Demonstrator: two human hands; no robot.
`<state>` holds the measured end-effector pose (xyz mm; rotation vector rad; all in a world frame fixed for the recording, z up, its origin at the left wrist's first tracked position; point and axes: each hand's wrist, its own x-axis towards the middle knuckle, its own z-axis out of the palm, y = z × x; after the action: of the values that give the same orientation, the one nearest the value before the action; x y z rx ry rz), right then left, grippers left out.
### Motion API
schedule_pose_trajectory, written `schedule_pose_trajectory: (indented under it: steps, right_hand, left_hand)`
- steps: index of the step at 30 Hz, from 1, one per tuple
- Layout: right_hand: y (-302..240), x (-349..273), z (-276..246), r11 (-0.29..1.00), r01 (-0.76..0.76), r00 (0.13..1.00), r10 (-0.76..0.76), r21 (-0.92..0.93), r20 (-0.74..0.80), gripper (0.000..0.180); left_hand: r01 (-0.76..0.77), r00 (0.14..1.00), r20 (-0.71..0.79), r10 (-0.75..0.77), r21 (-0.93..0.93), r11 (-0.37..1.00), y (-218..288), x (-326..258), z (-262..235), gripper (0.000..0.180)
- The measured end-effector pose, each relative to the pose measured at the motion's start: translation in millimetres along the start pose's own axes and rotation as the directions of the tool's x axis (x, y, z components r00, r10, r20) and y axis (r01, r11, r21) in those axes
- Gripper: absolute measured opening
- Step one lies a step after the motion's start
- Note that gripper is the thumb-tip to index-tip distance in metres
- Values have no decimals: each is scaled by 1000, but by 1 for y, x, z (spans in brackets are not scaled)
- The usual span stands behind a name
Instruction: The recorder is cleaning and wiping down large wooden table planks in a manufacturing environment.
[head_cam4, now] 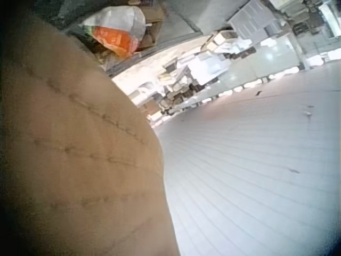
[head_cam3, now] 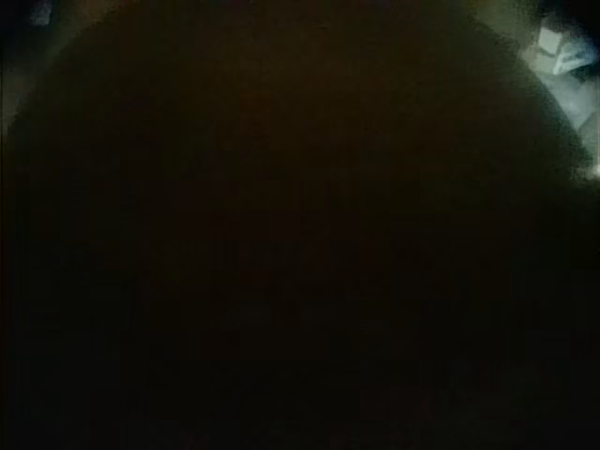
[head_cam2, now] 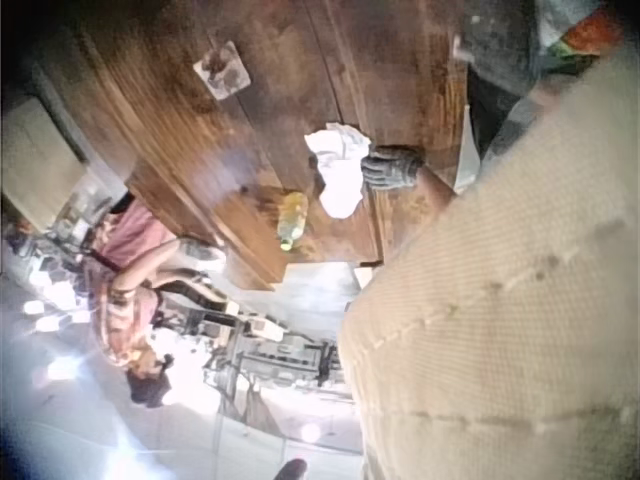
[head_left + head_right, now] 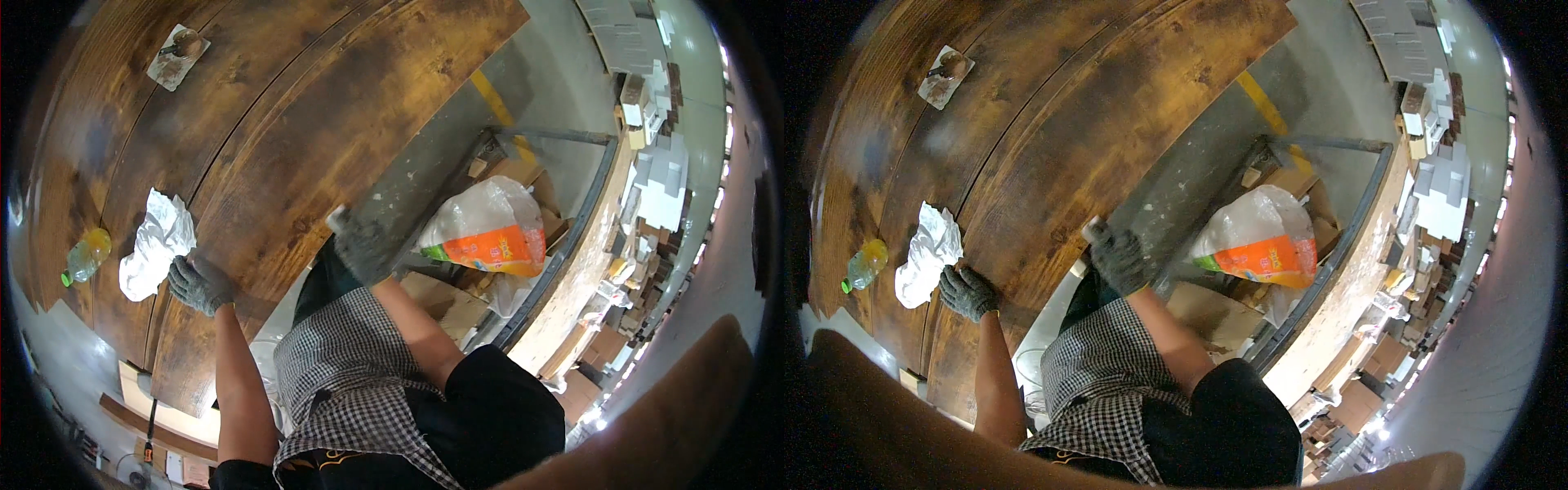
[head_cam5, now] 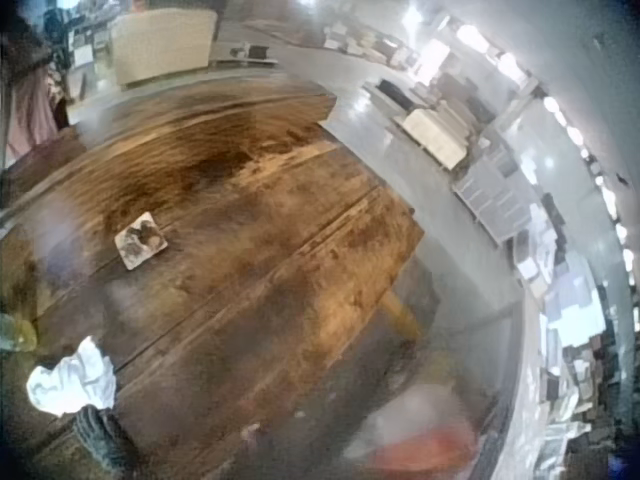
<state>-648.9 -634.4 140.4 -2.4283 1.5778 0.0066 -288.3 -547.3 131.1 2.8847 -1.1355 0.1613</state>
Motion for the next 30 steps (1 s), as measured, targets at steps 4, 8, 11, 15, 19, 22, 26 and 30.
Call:
schedule_pose_trajectory:
  steps: [4, 8, 11, 15, 19, 22, 26, 30]
  right_hand:
    - [38, 71, -58, 994, -49, 896, 86, 96, -436, 44]
    - [157, 107, -58, 935, -215, 769, 340, 282, -541, 48]
    - [120, 99, -60, 879, -138, 755, 391, 456, -526, 53]
    - [62, 54, -46, 922, 132, 899, 44, 364, -436, 60]
    - [96, 63, -21, 955, 73, 903, 59, 287, -426, 56]
    - [149, 121, -32, 938, -122, 893, 247, 324, -377, 35]
    - [254, 210, -70, -199, 102, 676, 733, 975, 79, 33]
    - [319, 253, -98, 91, 268, 562, 794, 959, -232, 26]
  left_hand:
    - [117, 989, 79, -121, 54, 992, -18, 3, -11, 58]
    - [77, 988, 131, -78, 12, 997, 15, 5, -18, 55]
    - [53, 998, -20, -56, -115, 992, -8, 4, -12, 54]
    - [130, 974, -193, -121, 33, 991, 2, -11, -4, 57]
    - [148, 988, 96, -120, -801, 580, 166, -58, -44, 54]
    - [-542, 831, -105, 547, -379, 750, 224, -46, -43, 55]
    - [-686, 692, -140, 708, -433, 585, 359, -5, -55, 53]
    - [-784, 598, -264, 757, -387, 485, 470, 44, -31, 52]
